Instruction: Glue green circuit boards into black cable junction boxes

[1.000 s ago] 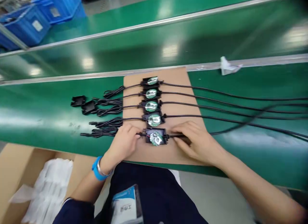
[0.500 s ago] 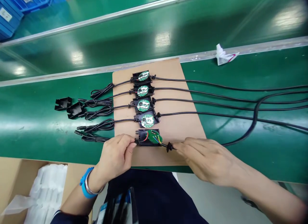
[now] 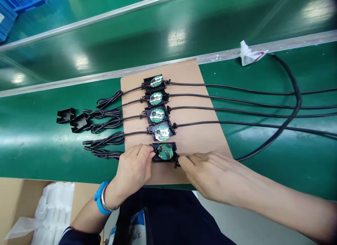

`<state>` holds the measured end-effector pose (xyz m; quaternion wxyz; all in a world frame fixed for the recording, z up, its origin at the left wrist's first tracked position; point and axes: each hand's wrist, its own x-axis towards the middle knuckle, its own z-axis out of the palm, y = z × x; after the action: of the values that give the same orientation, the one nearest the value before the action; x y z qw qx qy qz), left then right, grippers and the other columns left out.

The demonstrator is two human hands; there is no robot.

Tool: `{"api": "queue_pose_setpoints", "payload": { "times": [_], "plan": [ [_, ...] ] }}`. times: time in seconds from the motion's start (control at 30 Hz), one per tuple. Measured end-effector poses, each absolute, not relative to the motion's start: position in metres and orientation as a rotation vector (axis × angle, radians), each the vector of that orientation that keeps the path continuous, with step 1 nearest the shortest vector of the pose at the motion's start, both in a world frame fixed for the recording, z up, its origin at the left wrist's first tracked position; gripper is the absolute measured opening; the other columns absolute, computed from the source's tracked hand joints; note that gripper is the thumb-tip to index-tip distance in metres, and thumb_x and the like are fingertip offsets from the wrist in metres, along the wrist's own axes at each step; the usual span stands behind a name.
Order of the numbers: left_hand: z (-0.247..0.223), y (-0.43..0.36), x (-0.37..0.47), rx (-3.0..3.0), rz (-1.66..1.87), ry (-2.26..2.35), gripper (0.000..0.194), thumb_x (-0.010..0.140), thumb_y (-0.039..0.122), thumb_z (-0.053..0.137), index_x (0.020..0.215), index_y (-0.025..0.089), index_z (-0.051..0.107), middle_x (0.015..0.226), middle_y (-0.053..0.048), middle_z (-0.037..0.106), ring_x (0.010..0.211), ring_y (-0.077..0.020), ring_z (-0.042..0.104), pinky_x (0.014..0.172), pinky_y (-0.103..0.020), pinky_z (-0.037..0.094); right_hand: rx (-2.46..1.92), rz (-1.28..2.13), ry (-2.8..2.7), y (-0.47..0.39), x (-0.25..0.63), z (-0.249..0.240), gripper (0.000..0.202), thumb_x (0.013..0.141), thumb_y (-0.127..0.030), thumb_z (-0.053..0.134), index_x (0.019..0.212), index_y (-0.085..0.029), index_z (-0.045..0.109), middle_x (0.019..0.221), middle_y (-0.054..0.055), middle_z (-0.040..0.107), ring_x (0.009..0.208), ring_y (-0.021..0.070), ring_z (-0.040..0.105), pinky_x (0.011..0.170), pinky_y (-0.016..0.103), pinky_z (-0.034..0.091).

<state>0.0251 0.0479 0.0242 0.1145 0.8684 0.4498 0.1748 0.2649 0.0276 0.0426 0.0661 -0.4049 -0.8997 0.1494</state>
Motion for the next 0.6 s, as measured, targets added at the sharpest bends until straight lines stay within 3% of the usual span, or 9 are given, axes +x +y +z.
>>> {"api": "queue_pose_setpoints", "payload": {
  "times": [0.1, 0.23, 0.47, 0.6],
  "plan": [
    [0.025, 0.048, 0.025, 2.529, 0.516, 1.314, 0.010, 0.100, 0.018, 0.046, 0.096, 0.019, 0.055, 0.083, -0.002, 0.068, 0.071, -0.0185, 0.064, 0.062, -0.031, 0.051, -1.266, 0.428, -2.775, 0.030, 0.260, 0.043, 0.020, 0.081, -0.007, 0.043, 0.091, -0.015, 0.058, 0.055, 0.000, 0.055, 0.040, 0.0148, 0.041, 0.048, 0.031, 0.009],
    [0.026, 0.051, 0.022, 2.452, 0.517, 1.289, 0.009, 0.099, 0.017, 0.049, 0.099, 0.019, 0.058, 0.085, -0.002, 0.070, 0.074, -0.0178, 0.066, 0.065, -0.030, 0.053, -1.245, 0.405, -2.821, 0.034, 0.258, 0.041, 0.050, 0.084, -0.017, 0.049, 0.133, -0.008, 0.057, 0.055, -0.001, 0.060, 0.038, 0.0135, 0.043, 0.050, 0.032, 0.005],
    [0.024, 0.059, 0.013, 2.365, 0.562, 1.237, 0.008, 0.093, 0.014, 0.062, 0.098, 0.018, 0.066, 0.091, -0.002, 0.072, 0.085, -0.0170, 0.069, 0.078, -0.028, 0.057, -1.303, 0.511, -2.858, 0.041, 0.255, 0.034, 0.052, 0.088, -0.023, 0.049, 0.138, -0.014, 0.061, 0.060, 0.000, 0.067, 0.043, 0.0161, 0.054, 0.051, 0.034, 0.004],
    [0.026, 0.061, 0.013, 2.517, 0.590, 1.169, 0.013, 0.091, 0.008, 0.059, 0.095, 0.018, 0.066, 0.086, -0.003, 0.070, 0.079, -0.0162, 0.065, 0.072, -0.027, 0.056, -1.336, 0.580, -2.881, 0.043, 0.253, 0.034, 0.054, 0.089, -0.024, 0.046, 0.141, -0.014, 0.058, 0.066, 0.001, 0.070, 0.049, 0.0181, 0.060, 0.051, 0.035, 0.007]
  ]
}}
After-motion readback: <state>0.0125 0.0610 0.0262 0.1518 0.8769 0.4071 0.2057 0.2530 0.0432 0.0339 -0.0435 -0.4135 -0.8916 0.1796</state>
